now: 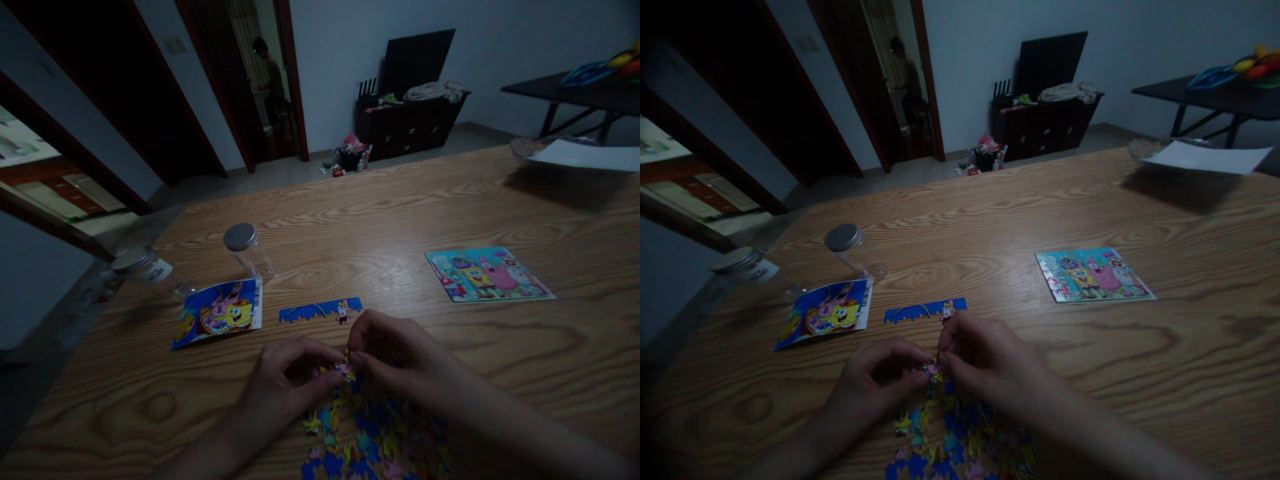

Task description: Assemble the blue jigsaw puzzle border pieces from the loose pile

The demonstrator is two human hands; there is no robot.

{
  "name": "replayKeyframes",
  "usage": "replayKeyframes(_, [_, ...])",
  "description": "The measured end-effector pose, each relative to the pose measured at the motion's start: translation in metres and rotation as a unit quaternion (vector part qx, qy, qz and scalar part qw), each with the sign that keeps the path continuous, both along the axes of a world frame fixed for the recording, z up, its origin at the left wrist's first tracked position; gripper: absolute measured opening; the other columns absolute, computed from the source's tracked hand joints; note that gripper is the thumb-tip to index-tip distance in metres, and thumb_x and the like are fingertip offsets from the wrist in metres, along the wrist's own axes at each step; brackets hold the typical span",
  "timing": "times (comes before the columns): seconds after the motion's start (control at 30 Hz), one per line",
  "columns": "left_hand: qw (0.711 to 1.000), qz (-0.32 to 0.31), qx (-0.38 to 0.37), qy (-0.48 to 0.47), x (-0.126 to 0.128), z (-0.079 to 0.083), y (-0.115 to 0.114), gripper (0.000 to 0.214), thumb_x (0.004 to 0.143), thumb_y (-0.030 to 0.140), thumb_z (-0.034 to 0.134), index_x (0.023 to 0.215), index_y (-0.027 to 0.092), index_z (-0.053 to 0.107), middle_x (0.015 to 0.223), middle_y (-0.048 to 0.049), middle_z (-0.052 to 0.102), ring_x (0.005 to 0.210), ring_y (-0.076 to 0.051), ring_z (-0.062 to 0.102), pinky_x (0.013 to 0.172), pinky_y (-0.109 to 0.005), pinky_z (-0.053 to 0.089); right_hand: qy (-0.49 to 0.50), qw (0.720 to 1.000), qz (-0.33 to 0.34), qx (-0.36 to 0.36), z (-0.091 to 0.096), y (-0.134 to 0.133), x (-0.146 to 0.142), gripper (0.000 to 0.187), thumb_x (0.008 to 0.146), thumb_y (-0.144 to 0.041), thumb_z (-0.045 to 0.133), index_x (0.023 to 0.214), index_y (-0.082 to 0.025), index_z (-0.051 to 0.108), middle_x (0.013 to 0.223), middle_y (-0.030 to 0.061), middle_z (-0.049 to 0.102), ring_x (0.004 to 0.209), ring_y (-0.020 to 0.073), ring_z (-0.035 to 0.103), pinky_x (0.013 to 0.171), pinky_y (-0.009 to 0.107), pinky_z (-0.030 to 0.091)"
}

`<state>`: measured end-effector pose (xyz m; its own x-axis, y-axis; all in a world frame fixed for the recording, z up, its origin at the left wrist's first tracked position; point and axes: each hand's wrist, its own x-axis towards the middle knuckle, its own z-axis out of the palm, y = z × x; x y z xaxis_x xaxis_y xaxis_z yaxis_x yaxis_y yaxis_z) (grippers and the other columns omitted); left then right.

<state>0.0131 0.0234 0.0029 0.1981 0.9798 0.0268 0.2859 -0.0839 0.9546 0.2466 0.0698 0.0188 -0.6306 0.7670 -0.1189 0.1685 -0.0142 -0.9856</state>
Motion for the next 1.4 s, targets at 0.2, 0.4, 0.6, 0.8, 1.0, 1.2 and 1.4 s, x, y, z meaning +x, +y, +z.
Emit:
replayKeyframes(0.2, [0.998,-0.012,-0.031,-0.059,0.000,-0.003,0.000,0.027,0.085,0.024,0.086,0.111,0.026,0.082,0.092,-0.0037,0.084,0.080,-0.018,0.081,0.073,-0.024,0.065,-0.010,1.000,0.004,0.022,0.005,0.002,0.002,0.007,0.100,-0.028,0.066,0.100,-0.021,0.067,0.082,-0.0014,0.068,0.069,0.0119,0.060,0.059,0.022,0.045])
replayKeyframes(0.4, [0.998,-0.009,-0.007,-0.054,-0.001,-0.001,0.000,0.028,0.084,0.021,0.086,0.111,0.027,0.083,0.090,-0.0036,0.084,0.078,-0.017,0.081,0.072,-0.023,0.065,-0.022,0.998,0.009,0.054,0.012,0.004,0.005,0.009,0.100,-0.029,0.067,0.100,-0.022,0.074,0.089,0.0006,0.074,0.078,0.0135,0.065,0.065,0.023,0.049])
replayKeyframes(0.6, [0.998,-0.008,-0.009,-0.063,0.000,-0.002,0.000,0.028,0.084,0.021,0.086,0.111,0.028,0.082,0.090,-0.0024,0.084,0.078,-0.016,0.081,0.071,-0.021,0.065,-0.013,0.998,0.000,0.062,0.009,0.005,0.003,0.006,0.099,-0.027,0.069,0.099,-0.022,0.073,0.085,-0.0005,0.073,0.072,0.0118,0.065,0.061,0.022,0.047])
replayKeyframes(0.8, [0.999,0.002,-0.008,-0.040,-0.001,-0.002,-0.001,0.025,0.085,0.023,0.086,0.109,0.029,0.083,0.089,-0.0017,0.083,0.077,-0.015,0.080,0.069,-0.021,0.064,-0.016,0.998,-0.003,0.064,0.008,0.003,0.002,0.007,0.098,-0.027,0.068,0.097,-0.020,0.071,0.083,0.0004,0.072,0.071,0.0122,0.064,0.060,0.022,0.047])
replayKeyframes(1.0, [0.999,0.000,0.013,-0.041,0.000,-0.001,-0.002,0.027,0.085,0.022,0.086,0.109,0.031,0.082,0.091,-0.0001,0.083,0.075,-0.014,0.079,0.069,-0.020,0.064,-0.019,0.999,-0.007,0.038,0.008,0.002,0.001,0.007,0.096,-0.026,0.069,0.094,-0.020,0.071,0.079,0.0000,0.072,0.067,0.0119,0.063,0.057,0.021,0.045])
replayKeyframes(1.2, [1.000,-0.004,0.021,-0.021,-0.002,-0.004,-0.002,0.025,0.085,0.025,0.086,0.110,0.029,0.082,0.089,-0.0014,0.082,0.075,-0.015,0.078,0.069,-0.023,0.064,-0.019,0.999,-0.010,0.026,0.006,0.001,0.002,0.010,0.097,-0.029,0.069,0.094,-0.019,0.071,0.079,0.0002,0.072,0.067,0.0126,0.065,0.057,0.022,0.047])
replayKeyframes(1.4, [0.999,-0.002,0.040,-0.003,-0.003,-0.004,-0.003,0.023,0.086,0.027,0.086,0.108,0.030,0.083,0.087,-0.0022,0.082,0.074,-0.016,0.077,0.065,-0.024,0.061,-0.015,1.000,-0.007,0.021,0.008,0.003,0.003,0.011,0.097,-0.031,0.071,0.095,-0.020,0.074,0.081,0.0002,0.074,0.069,0.0121,0.066,0.058,0.021,0.048])
